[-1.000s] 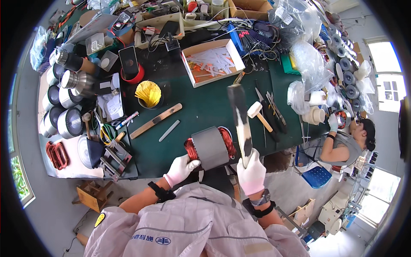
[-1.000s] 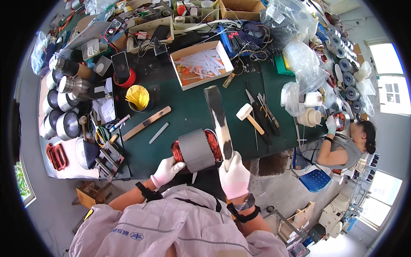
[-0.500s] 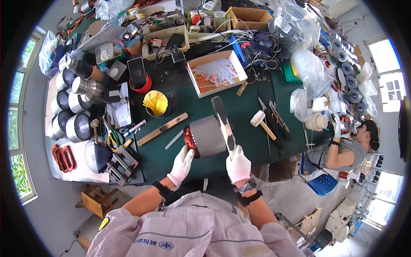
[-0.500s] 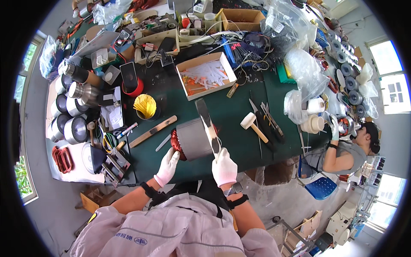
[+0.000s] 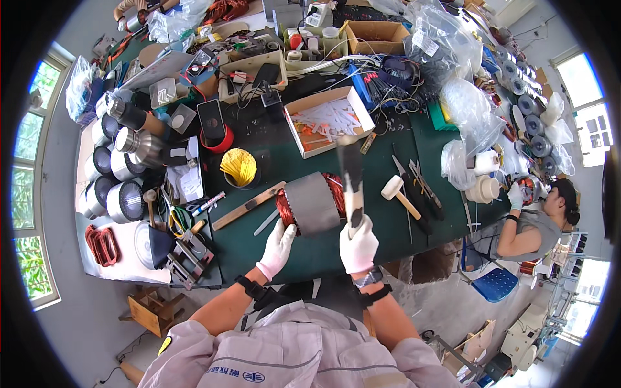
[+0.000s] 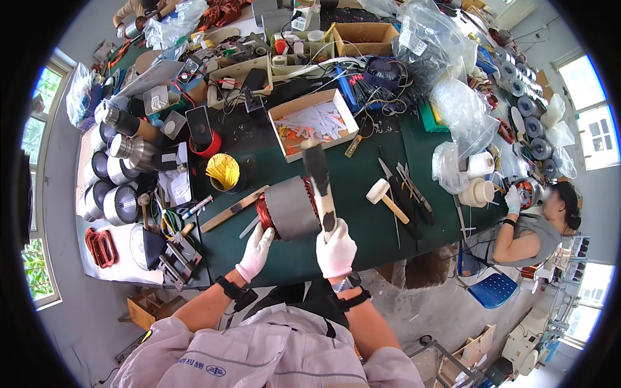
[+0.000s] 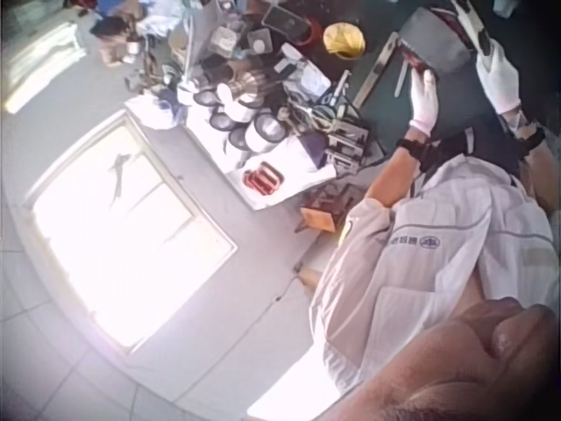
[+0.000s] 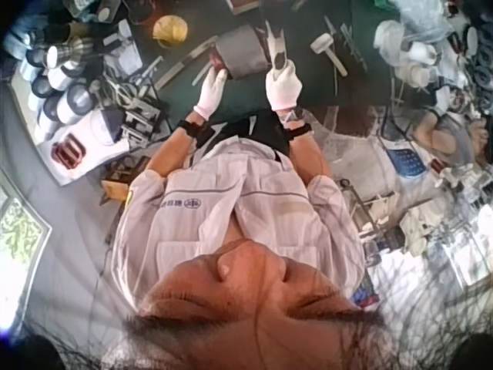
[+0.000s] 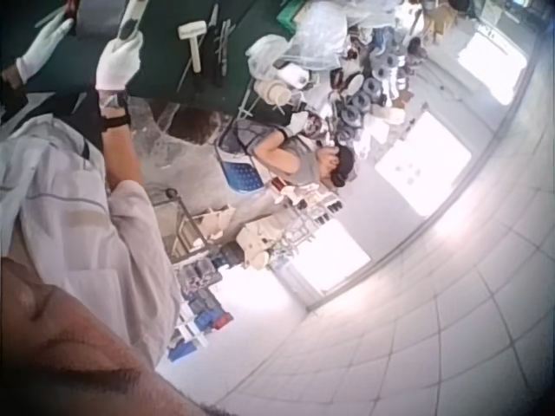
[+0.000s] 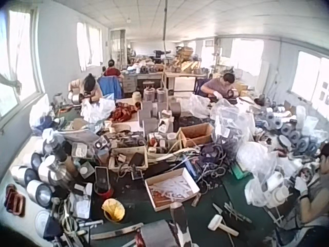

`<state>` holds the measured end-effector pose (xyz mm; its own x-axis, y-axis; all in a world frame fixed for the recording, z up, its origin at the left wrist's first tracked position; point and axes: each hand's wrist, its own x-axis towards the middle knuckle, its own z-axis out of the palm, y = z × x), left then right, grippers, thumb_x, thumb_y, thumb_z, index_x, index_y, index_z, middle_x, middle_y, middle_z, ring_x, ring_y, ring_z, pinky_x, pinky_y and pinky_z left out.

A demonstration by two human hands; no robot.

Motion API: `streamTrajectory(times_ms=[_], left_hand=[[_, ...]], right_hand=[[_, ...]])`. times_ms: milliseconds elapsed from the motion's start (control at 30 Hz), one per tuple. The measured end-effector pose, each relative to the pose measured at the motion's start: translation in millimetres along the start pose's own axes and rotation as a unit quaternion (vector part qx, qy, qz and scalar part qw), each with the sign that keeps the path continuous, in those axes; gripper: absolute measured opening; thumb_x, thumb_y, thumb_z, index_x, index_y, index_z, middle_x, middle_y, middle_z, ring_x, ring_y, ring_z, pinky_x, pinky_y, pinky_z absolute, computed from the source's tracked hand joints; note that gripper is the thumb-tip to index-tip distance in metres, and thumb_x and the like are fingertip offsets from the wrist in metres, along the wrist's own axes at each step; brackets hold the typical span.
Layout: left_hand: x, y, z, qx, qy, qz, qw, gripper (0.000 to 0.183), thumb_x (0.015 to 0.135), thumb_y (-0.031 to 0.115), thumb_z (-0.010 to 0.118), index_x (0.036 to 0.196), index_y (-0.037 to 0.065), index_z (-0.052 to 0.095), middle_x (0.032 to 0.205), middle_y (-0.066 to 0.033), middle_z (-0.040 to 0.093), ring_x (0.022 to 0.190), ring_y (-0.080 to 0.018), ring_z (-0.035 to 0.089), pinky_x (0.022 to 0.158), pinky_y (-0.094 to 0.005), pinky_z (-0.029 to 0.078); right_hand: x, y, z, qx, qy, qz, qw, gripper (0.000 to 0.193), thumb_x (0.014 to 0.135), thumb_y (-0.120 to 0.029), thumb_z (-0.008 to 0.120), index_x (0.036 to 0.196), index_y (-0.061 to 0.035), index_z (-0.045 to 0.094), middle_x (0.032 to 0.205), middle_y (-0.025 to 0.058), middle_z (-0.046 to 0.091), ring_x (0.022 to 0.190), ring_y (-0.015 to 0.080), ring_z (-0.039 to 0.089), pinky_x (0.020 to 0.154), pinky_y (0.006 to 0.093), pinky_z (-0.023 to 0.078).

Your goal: Inserting and adjusting insulation and copper windings into an electric motor stator using hand tools.

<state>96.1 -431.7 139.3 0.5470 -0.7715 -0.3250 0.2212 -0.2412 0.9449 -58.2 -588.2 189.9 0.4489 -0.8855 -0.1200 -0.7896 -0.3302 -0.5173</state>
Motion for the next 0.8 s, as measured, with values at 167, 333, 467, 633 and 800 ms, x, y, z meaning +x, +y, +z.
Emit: streamTrajectory(times_ms=[167,333,467,633,800], left_hand=[[7,-6,-8,0.020,0.004,-0.010,1.000,0.050,0.113,0.028,0.050,0.152,-0.003,0.045,0.141,-0.0135,0.061,0.132,-0.0215,0.055,0.114,-0.0336,0.040],[5,-3,-6,-0.007,-0.017,-0.006,1.000,0.050,0.112,0.032,0.053,0.149,-0.002,0.050,0.137,-0.0145,0.064,0.126,-0.0202,0.058,0.110,-0.0335,0.043],[0,-5,-1,0.051,0.000,-0.003,0.999,0.044,0.112,0.031,0.054,0.139,-0.004,0.058,0.125,-0.0138,0.070,0.113,-0.0195,0.063,0.103,-0.0347,0.047],[-23,-6,7,0.045,0.035,-0.064,0.996,0.038,0.111,0.028,0.054,0.127,-0.006,0.064,0.105,-0.0096,0.073,0.096,-0.0167,0.064,0.093,-0.0341,0.051],[-67,26,17,-0.039,-0.010,-0.173,0.984,0.050,0.110,0.044,0.053,0.118,-0.002,0.068,0.088,-0.0060,0.069,0.074,-0.0168,0.060,0.072,-0.0335,0.050]], right_hand=[[7,27,23,-0.037,-0.025,-0.028,0.999,0.039,0.092,-0.019,0.068,0.124,-0.0025,0.053,0.102,0.0192,0.070,0.081,0.0410,0.072,0.068,0.0507,0.059],[26,26,20,0.173,0.023,-0.012,0.985,0.052,0.088,-0.012,0.072,0.135,-0.0028,0.053,0.112,0.0265,0.069,0.097,0.0475,0.069,0.087,0.0500,0.059],[40,37,12,0.451,-0.152,0.105,0.873,0.045,0.087,-0.005,0.069,0.128,0.0003,0.052,0.088,0.0122,0.066,0.061,0.0235,0.069,0.059,0.0361,0.059],[34,39,-8,0.454,-0.216,0.120,0.856,0.029,0.089,-0.005,0.069,0.111,0.0006,0.052,0.081,0.0043,0.061,0.054,0.0120,0.063,0.051,0.0303,0.056],[22,25,-24,0.138,-0.128,-0.084,0.979,0.053,0.089,-0.030,0.078,0.132,-0.0066,0.057,0.103,0.0254,0.072,0.093,0.0442,0.071,0.080,0.0470,0.060]])
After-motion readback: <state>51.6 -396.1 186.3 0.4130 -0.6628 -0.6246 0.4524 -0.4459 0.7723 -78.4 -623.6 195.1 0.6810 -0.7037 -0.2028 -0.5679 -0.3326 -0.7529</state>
